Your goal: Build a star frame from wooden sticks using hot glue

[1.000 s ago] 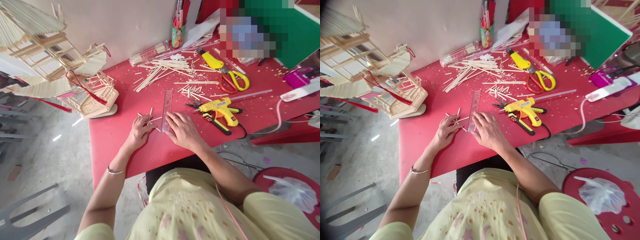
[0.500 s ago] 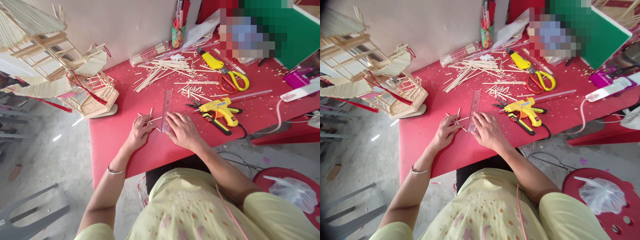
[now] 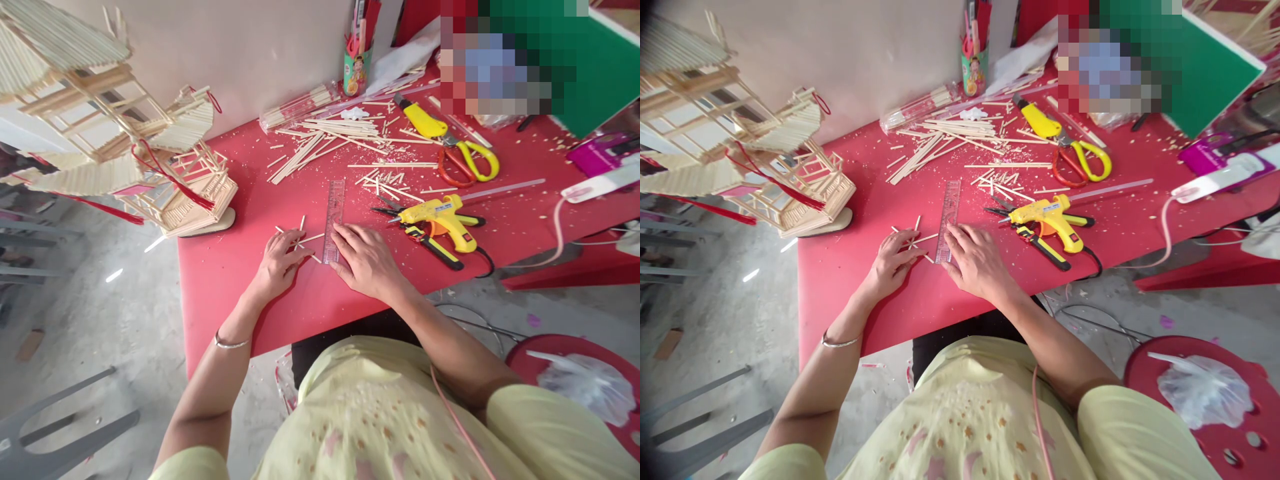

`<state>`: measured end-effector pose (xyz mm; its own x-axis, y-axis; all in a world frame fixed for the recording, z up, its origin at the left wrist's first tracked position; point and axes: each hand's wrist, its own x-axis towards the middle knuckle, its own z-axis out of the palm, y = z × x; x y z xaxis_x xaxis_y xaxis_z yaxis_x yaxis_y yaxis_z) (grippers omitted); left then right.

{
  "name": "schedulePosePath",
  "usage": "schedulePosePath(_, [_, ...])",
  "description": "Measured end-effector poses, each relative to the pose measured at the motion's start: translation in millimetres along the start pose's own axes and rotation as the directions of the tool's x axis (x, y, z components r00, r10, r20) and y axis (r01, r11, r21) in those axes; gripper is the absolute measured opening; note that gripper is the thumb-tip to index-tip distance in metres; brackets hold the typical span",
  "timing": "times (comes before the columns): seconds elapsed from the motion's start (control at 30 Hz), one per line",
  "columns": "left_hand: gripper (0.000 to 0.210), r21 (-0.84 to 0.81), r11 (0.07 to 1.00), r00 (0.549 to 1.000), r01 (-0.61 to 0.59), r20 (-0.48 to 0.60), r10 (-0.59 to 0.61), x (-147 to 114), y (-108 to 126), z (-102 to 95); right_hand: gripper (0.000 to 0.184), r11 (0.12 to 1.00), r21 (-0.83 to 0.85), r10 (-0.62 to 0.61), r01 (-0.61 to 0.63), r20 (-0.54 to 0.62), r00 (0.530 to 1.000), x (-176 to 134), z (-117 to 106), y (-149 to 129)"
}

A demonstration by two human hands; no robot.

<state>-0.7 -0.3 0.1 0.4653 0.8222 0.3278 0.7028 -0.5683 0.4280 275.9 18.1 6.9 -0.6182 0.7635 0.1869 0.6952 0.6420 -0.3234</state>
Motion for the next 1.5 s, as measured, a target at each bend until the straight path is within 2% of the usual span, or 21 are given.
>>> schedulePosePath(0.3, [0.033, 0.002, 1.000, 1.000, -0.021, -0.007, 0.021, 0.1, 0.2, -0.5, 0.062, 1.000, -0.009, 0.005, -0.005, 0.005, 1.000, 0.0, -0.3, -0.2])
schedulePosePath(0.6, [0.032, -0.003, 1.000, 1.000, 0.021, 0.014, -0.021, 0.4, 0.2, -0.1, 0.062, 1.000, 0.009, 0.000, 0.000, -0.006, 1.000, -0.2, 0.0, 0.1])
schedulePosePath(0.9, [0.032, 0.000, 1.000, 1.000, -0.004, 0.001, 0.004, 0.4, 0.5, -0.5, 0.062, 1.000, -0.009, 0.001, -0.001, -0.001, 1.000, -0.4, 0.4, 0.1])
schedulePosePath(1.5, [0.033, -0.010, 1.000, 1.000, 0.027, 0.009, -0.027, 1.0, 2.2, -1.0, 0.062, 1.000, 0.001, 0.005, -0.005, 0.002, 1.000, -0.1, -0.3, -0.3])
